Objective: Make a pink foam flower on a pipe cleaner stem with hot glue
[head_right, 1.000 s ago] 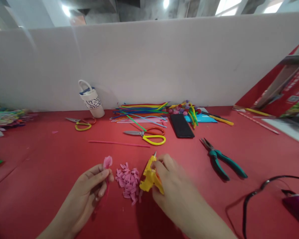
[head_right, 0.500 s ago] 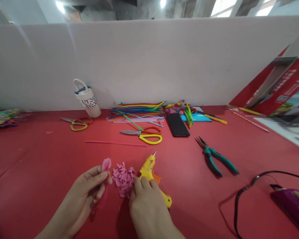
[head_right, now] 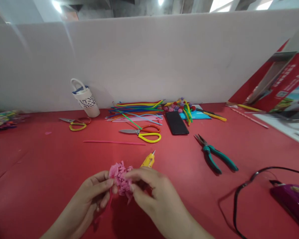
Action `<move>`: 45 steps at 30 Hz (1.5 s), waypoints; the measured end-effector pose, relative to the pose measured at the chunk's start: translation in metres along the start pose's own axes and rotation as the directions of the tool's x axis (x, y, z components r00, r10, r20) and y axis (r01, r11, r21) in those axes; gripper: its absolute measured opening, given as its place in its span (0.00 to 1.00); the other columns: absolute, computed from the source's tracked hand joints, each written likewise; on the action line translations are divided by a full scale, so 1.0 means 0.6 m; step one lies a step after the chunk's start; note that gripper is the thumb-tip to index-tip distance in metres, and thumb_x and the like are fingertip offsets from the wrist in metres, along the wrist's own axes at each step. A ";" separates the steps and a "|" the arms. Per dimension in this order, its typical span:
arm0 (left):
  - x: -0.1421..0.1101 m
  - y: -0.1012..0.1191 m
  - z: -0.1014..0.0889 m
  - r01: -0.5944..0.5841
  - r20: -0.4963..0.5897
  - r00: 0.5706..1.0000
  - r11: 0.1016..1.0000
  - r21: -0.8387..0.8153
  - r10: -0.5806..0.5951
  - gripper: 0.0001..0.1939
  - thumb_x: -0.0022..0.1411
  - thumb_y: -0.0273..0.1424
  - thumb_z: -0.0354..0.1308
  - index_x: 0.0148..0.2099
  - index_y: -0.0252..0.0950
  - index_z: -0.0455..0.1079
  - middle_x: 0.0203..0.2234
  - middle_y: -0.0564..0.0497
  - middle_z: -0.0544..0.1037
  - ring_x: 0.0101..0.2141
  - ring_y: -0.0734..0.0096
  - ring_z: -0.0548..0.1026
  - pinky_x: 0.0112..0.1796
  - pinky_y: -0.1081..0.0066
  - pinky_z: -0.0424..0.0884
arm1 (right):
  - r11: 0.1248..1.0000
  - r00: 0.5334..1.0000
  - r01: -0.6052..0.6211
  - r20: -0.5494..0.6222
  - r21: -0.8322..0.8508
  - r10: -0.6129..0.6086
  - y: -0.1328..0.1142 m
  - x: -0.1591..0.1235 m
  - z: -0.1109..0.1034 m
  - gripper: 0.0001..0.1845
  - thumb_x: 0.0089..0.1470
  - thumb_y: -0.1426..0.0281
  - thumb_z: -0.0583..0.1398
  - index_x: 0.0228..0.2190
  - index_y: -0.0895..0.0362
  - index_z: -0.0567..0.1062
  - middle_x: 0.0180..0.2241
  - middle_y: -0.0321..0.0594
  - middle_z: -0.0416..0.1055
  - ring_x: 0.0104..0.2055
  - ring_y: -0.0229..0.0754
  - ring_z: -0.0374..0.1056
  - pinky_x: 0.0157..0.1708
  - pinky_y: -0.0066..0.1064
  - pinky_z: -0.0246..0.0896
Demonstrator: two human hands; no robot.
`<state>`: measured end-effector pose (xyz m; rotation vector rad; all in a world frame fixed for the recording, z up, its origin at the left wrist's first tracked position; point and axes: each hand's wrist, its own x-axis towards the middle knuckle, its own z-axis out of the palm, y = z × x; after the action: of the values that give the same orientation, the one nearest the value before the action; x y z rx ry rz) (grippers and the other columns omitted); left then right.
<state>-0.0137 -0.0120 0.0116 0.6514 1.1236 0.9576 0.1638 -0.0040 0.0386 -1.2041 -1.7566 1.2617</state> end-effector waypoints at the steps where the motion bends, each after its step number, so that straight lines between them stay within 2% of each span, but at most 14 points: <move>1: -0.001 -0.002 0.002 0.011 0.024 1.000 1.000 -0.011 -0.011 0.08 0.53 0.30 0.59 0.24 0.32 0.68 0.12 0.57 0.69 0.10 0.88 0.56 0.13 0.85 0.53 | 0.997 1.000 -0.025 -0.007 0.067 0.025 -0.001 0.001 -0.002 0.07 0.51 0.75 0.55 0.31 0.55 0.73 0.29 0.34 0.73 0.31 0.35 0.68 0.32 0.22 0.62; 3: -0.004 -0.006 0.005 0.033 0.065 0.997 0.999 -0.032 -0.031 0.07 0.53 0.28 0.59 0.25 0.31 0.69 0.16 0.55 0.73 0.12 0.89 0.58 0.14 0.86 0.54 | 0.987 0.998 -0.050 -0.014 0.155 0.053 0.001 0.001 -0.002 0.06 0.52 0.73 0.56 0.29 0.56 0.73 0.25 0.34 0.72 0.28 0.35 0.68 0.29 0.22 0.63; 5: -0.007 -0.008 0.007 0.051 0.092 0.995 0.998 -0.037 -0.047 0.06 0.53 0.27 0.59 0.25 0.31 0.69 0.18 0.53 0.74 0.12 0.89 0.58 0.14 0.86 0.54 | 0.985 0.999 -0.005 -0.049 0.174 0.014 0.004 0.002 -0.001 0.06 0.52 0.73 0.56 0.29 0.56 0.74 0.26 0.35 0.73 0.29 0.35 0.69 0.32 0.24 0.64; 9: -0.009 -0.009 0.011 0.075 0.097 0.992 0.997 0.003 -0.075 0.05 0.52 0.26 0.58 0.26 0.31 0.69 0.18 0.53 0.75 0.12 0.89 0.58 0.14 0.85 0.53 | 0.989 0.989 0.112 -0.108 0.100 -0.101 0.007 0.006 -0.003 0.05 0.49 0.76 0.58 0.27 0.56 0.75 0.29 0.36 0.72 0.33 0.36 0.69 0.35 0.26 0.63; 17: -0.014 -0.007 0.020 0.118 0.077 0.990 0.992 0.047 -0.121 0.05 0.49 0.30 0.60 0.26 0.33 0.69 0.17 0.53 0.75 0.10 0.87 0.58 0.11 0.85 0.53 | 0.996 0.993 0.081 -0.087 0.046 -0.077 0.013 0.008 0.008 0.07 0.49 0.79 0.58 0.26 0.56 0.75 0.28 0.35 0.68 0.32 0.36 0.67 0.32 0.27 0.63; 25: -0.013 -0.009 0.018 0.112 0.092 0.989 0.992 0.054 -0.117 0.06 0.48 0.30 0.61 0.26 0.33 0.68 0.17 0.52 0.75 0.10 0.87 0.58 0.11 0.84 0.51 | 0.996 0.987 0.092 -0.133 -0.015 -0.093 0.008 0.008 0.011 0.08 0.47 0.81 0.58 0.25 0.56 0.72 0.27 0.33 0.67 0.29 0.34 0.65 0.29 0.24 0.61; 31: -0.013 -0.011 0.017 0.104 0.125 0.986 0.993 0.052 -0.110 0.05 0.48 0.29 0.61 0.27 0.33 0.69 0.16 0.53 0.74 0.10 0.86 0.59 0.12 0.84 0.51 | 0.980 0.966 0.171 -0.175 -0.104 -0.188 0.008 0.003 0.014 0.09 0.47 0.82 0.58 0.25 0.55 0.72 0.27 0.33 0.66 0.27 0.33 0.63 0.28 0.23 0.61; 34: -0.014 -0.012 0.019 0.080 0.124 0.989 0.997 0.016 -0.082 0.06 0.47 0.30 0.62 0.27 0.33 0.70 0.16 0.53 0.74 0.10 0.86 0.59 0.12 0.83 0.52 | 0.924 0.906 0.293 -0.236 -0.248 -0.351 0.008 -0.004 0.016 0.09 0.48 0.81 0.57 0.28 0.55 0.70 0.28 0.34 0.66 0.29 0.35 0.64 0.29 0.24 0.62; 38: -0.012 -0.012 0.016 0.021 0.144 0.989 0.999 -0.035 -0.016 0.07 0.46 0.31 0.64 0.26 0.33 0.70 0.16 0.56 0.72 0.11 0.85 0.62 0.13 0.83 0.57 | 0.751 0.767 0.448 -0.224 -0.485 -0.602 0.008 -0.012 0.021 0.07 0.50 0.78 0.57 0.32 0.56 0.70 0.30 0.40 0.68 0.33 0.39 0.66 0.32 0.29 0.64; 42: -0.012 -0.013 0.010 -0.058 0.196 0.979 0.998 -0.031 0.063 0.09 0.46 0.33 0.66 0.27 0.34 0.71 0.16 0.57 0.70 0.14 0.82 0.66 0.17 0.81 0.61 | 0.657 0.702 0.480 -0.195 -0.581 -0.685 0.010 -0.015 0.026 0.07 0.50 0.78 0.58 0.33 0.57 0.71 0.30 0.41 0.70 0.31 0.40 0.66 0.30 0.30 0.64; 45: -0.016 -0.015 0.010 -0.107 0.211 0.971 0.994 -0.020 0.109 0.09 0.47 0.34 0.66 0.26 0.35 0.70 0.15 0.58 0.67 0.16 0.81 0.65 0.19 0.80 0.61 | 0.612 0.660 0.502 -0.187 -0.611 -0.727 0.010 -0.020 0.028 0.08 0.50 0.77 0.58 0.34 0.56 0.70 0.28 0.41 0.71 0.28 0.39 0.67 0.28 0.30 0.65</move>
<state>-0.0065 -0.0247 0.0106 0.7954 0.9019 0.9599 0.1551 -0.0204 0.0276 -0.8646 -1.9647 0.0721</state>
